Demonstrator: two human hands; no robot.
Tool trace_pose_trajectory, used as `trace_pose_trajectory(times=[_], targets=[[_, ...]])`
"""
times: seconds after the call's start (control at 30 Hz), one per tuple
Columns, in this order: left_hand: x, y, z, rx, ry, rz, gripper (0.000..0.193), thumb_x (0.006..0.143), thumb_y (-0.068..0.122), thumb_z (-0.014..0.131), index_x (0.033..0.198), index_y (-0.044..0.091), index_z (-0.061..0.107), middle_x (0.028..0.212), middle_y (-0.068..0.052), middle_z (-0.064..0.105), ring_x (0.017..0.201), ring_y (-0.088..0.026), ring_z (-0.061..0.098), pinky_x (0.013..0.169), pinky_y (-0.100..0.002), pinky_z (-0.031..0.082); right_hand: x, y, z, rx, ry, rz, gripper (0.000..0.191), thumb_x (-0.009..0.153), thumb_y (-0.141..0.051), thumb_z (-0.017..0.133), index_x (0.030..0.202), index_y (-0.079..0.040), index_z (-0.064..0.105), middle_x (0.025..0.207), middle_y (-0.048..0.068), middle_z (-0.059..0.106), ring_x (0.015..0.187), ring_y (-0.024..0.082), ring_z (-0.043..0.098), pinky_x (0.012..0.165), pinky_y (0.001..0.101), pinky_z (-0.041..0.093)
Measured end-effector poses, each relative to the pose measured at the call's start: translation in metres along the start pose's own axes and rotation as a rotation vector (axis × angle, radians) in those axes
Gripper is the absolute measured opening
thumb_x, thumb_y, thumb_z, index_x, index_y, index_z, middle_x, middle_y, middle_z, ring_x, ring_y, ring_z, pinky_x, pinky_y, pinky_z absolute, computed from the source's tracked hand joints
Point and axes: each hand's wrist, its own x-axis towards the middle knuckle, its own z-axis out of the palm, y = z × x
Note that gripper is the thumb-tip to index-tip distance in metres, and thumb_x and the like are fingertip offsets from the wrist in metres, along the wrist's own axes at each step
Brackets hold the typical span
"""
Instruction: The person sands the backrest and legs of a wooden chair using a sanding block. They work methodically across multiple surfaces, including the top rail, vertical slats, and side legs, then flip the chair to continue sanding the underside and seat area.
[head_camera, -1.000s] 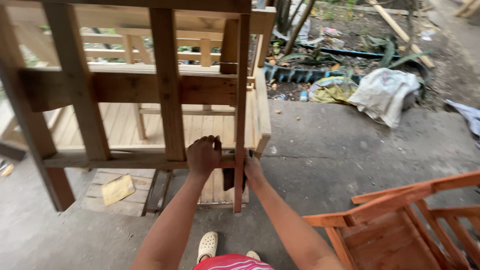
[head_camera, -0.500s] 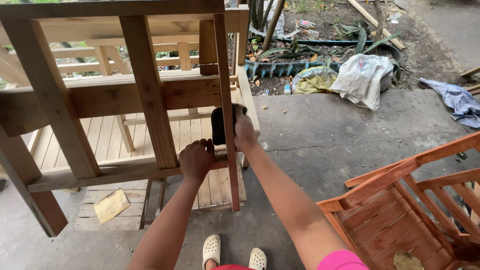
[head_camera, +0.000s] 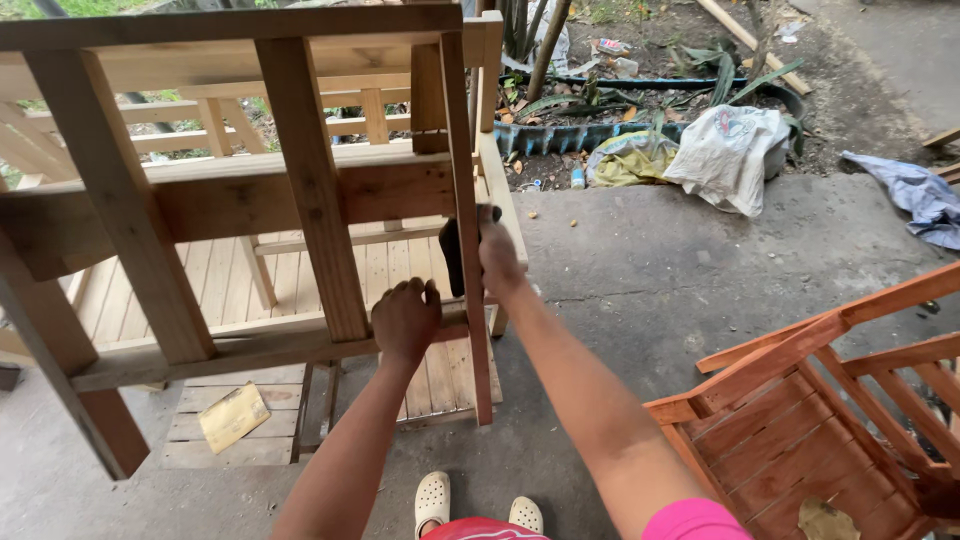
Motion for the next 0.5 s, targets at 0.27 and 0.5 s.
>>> trace_pose_trajectory(times=[0.27, 0.5], targets=[[-0.022, -0.003, -0.003, -0.053, 0.020, 0.041, 0.036, 0.097, 0.028, 0.062, 0.067, 0.009, 0.068, 0.064, -0.009, 0.068, 0.056, -0.029, 0.066, 0.055, -0.043, 0.053, -0.054, 0.025, 0.009, 0.204, 0.151, 0.187, 0.042, 0.109, -0.048, 0.041, 0.103, -0.013, 0.063, 0.081, -0.002, 0.060, 0.068, 0.008, 0.056, 0.061, 0.0284, 0.048], [-0.004, 0.001, -0.006, -0.060, 0.089, 0.100, 0.034, 0.095, 0.029, 0.062, 0.069, 0.009, 0.070, 0.068, -0.009, 0.069, 0.064, -0.031, 0.069, 0.059, -0.045, 0.055, 0.002, 0.008, 0.002, -0.275, 0.174, 0.046, 0.059, 0.114, -0.054, 0.038, 0.094, -0.005, 0.064, 0.076, 0.001, 0.058, 0.067, 0.009, 0.051, 0.056, 0.0288, 0.043]])
